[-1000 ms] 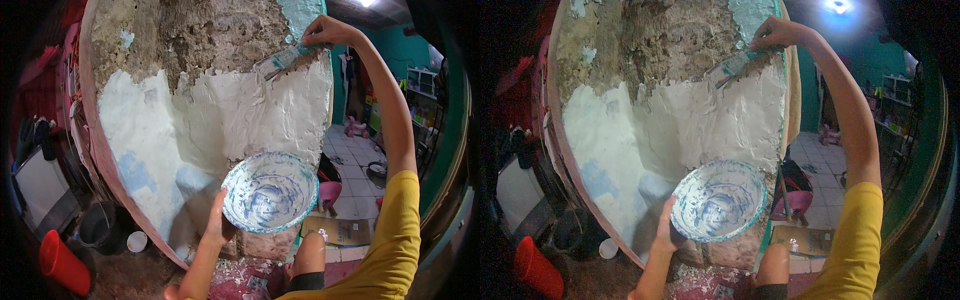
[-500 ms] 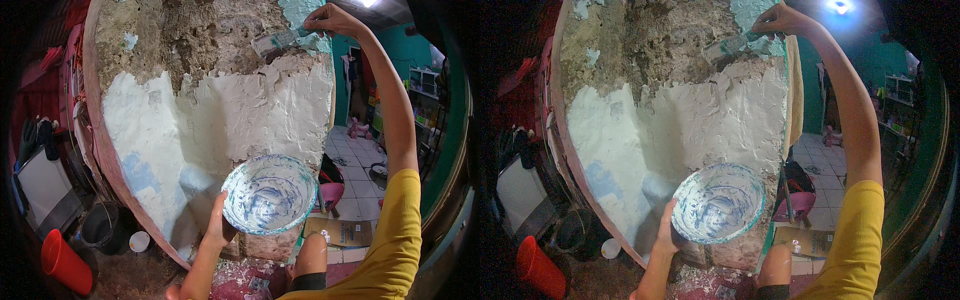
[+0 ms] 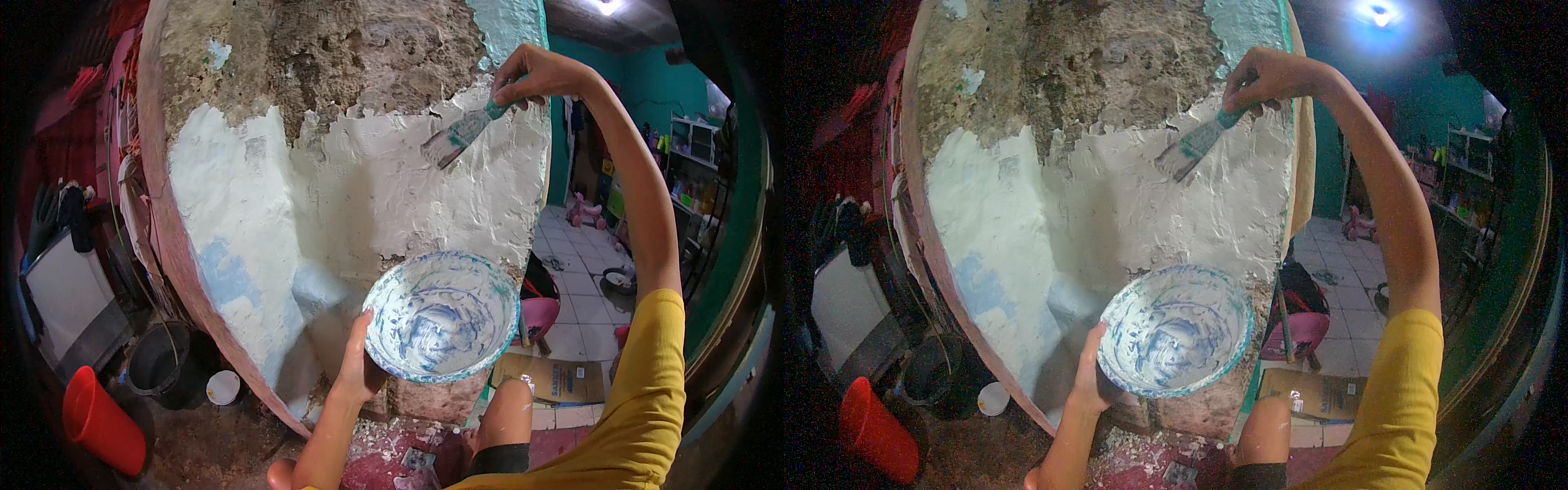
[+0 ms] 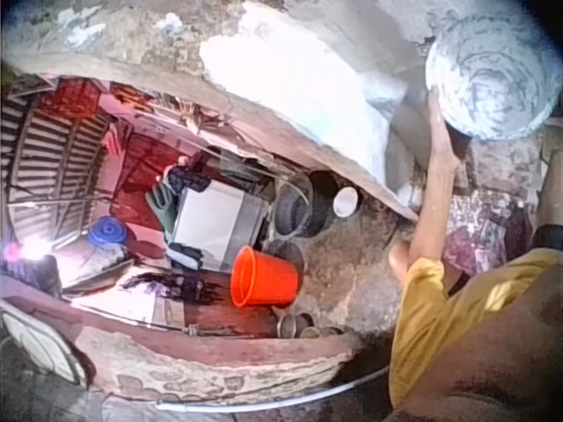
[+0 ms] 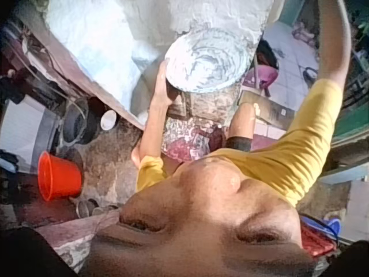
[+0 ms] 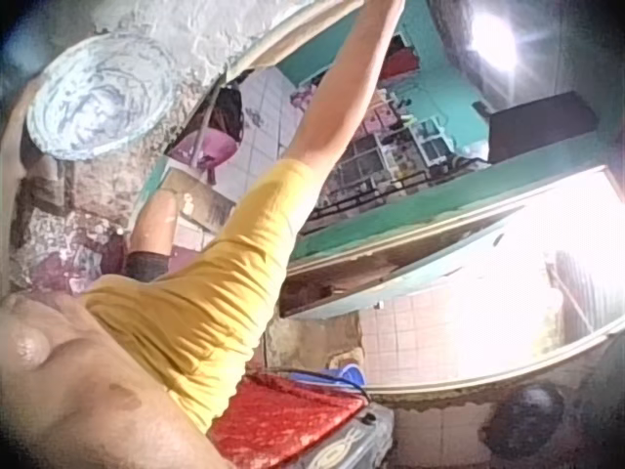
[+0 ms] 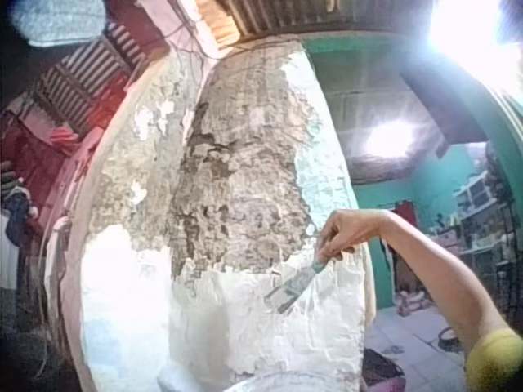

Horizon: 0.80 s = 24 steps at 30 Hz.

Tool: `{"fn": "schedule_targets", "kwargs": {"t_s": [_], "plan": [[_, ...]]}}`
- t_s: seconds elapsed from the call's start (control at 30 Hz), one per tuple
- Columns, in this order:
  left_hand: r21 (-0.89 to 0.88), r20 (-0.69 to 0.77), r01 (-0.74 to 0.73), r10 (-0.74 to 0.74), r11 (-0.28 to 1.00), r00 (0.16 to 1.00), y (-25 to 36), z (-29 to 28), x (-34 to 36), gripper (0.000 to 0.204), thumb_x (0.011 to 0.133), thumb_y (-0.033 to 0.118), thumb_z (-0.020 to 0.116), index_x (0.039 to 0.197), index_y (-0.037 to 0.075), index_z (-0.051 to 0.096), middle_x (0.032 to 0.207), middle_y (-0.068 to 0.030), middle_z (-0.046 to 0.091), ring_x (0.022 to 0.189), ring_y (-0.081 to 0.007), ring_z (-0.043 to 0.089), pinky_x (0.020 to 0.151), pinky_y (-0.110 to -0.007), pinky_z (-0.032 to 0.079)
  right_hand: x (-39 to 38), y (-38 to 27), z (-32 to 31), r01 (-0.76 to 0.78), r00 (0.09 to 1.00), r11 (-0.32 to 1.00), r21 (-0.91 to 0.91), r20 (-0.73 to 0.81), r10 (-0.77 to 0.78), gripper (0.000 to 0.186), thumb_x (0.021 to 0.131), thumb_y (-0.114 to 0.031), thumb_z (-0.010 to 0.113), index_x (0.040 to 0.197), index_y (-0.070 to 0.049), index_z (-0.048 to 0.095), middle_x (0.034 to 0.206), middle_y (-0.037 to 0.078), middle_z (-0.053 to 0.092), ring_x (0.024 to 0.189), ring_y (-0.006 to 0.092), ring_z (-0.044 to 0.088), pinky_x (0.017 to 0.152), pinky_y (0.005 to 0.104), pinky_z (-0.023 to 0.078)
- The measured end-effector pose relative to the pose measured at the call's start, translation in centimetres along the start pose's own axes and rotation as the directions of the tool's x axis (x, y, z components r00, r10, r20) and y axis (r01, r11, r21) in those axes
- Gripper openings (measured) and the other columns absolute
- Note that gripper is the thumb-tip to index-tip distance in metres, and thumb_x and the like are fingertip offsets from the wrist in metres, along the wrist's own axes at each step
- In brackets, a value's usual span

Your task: The person applies a white substance from a bowl onto a damaged wall using a scraper.

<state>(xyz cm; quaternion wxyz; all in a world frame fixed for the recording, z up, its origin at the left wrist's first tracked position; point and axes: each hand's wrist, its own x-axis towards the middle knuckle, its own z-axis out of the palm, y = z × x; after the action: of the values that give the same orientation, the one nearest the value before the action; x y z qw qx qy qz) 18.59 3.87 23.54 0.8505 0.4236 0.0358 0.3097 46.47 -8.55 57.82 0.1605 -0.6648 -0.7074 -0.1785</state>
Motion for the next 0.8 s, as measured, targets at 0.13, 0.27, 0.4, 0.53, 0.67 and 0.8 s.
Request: {"fn": "schedule_targets", "kwargs": {"t_s": [0.13,0.27,0.4,0.53,0.67,0.8], "plan": [[0.0,0.009,0.025,-0.025,1.0,1.0,0.0,0.0,0.0,0.054,0.094,0.04,0.042,0.133,0.002,0.042,0.127,-0.0107,0.054,0.114,-0.0222,0.052,0.099,-0.037,0.04,-0.5,0.2,1.2,0.034,0.998,0.999,0.031,-0.062,-0.032,0.027,0.081,-0.03,0.073,0.093,-0.006,0.073,0.069,0.002,0.066,0.049,0.0051,0.055,0.042,0.0205,0.043],[-0.02,0.013,0.041,-0.041,0.999,0.999,0.0,0.0,0.1,0.055,0.094,0.041,0.042,0.133,0.001,0.041,0.128,-0.0109,0.053,0.114,-0.0221,0.052,0.099,-0.038,0.04,-1.0,1.5,1.7,0.101,0.976,0.994,0.037,-0.199,-0.091,0.026,0.084,-0.028,0.07,0.094,-0.004,0.072,0.068,0.001,0.065,0.047,0.0039,0.052,0.042,0.0203,0.041],[-0.013,0.013,0.04,-0.04,0.999,0.999,0.1,0.2,0.0,0.056,0.094,0.041,0.043,0.134,0.001,0.04,0.128,-0.0112,0.053,0.114,-0.0219,0.052,0.098,-0.037,0.041,-1.0,2.0,1.7,0.054,0.959,0.998,0.023,-0.281,-0.046,0.029,0.085,-0.03,0.069,0.095,-0.004,0.072,0.067,0.001,0.064,0.047,0.0041,0.051,0.042,0.0204,0.041],[-0.026,0.021,0.049,-0.048,0.998,0.999,-0.1,-0.1,0.0,0.056,0.094,0.041,0.043,0.133,0.001,0.04,0.127,-0.0113,0.053,0.114,-0.0219,0.052,0.098,-0.037,0.04,-0.9,2.8,0.8,0.038,0.946,0.999,0.019,-0.324,-0.03,0.031,0.086,-0.032,0.068,0.097,-0.003,0.071,0.066,0.001,0.064,0.048,0.0041,0.054,0.041,0.0217,0.04],[-0.023,0.007,0.036,-0.036,0.999,0.999,0.0,-0.1,-0.1,0.056,0.094,0.04,0.043,0.133,0.001,0.04,0.127,-0.0112,0.053,0.115,-0.0219,0.052,0.099,-0.037,0.04,-0.9,3.4,-0.2,-0.05,0.936,0.998,0.035,-0.346,0.059,0.032,0.086,-0.032,0.068,0.098,-0.003,0.071,0.066,0.001,0.063,0.051,0.0045,0.056,0.042,0.0222,0.041],[-0.032,0.021,0.027,-0.026,0.999,0.999,-0.1,0.1,-0.3,0.055,0.094,0.04,0.043,0.133,0.001,0.041,0.127,-0.0109,0.054,0.114,-0.0217,0.052,0.099,-0.037,0.04,-1.6,5.0,-2.1,-0.022,0.922,0.999,-0.036,-0.388,0.007,0.031,0.087,-0.033,0.067,0.098,-0.004,0.071,0.068,0.001,0.064,0.05,0.0046,0.055,0.042,0.0213,0.04]]}}
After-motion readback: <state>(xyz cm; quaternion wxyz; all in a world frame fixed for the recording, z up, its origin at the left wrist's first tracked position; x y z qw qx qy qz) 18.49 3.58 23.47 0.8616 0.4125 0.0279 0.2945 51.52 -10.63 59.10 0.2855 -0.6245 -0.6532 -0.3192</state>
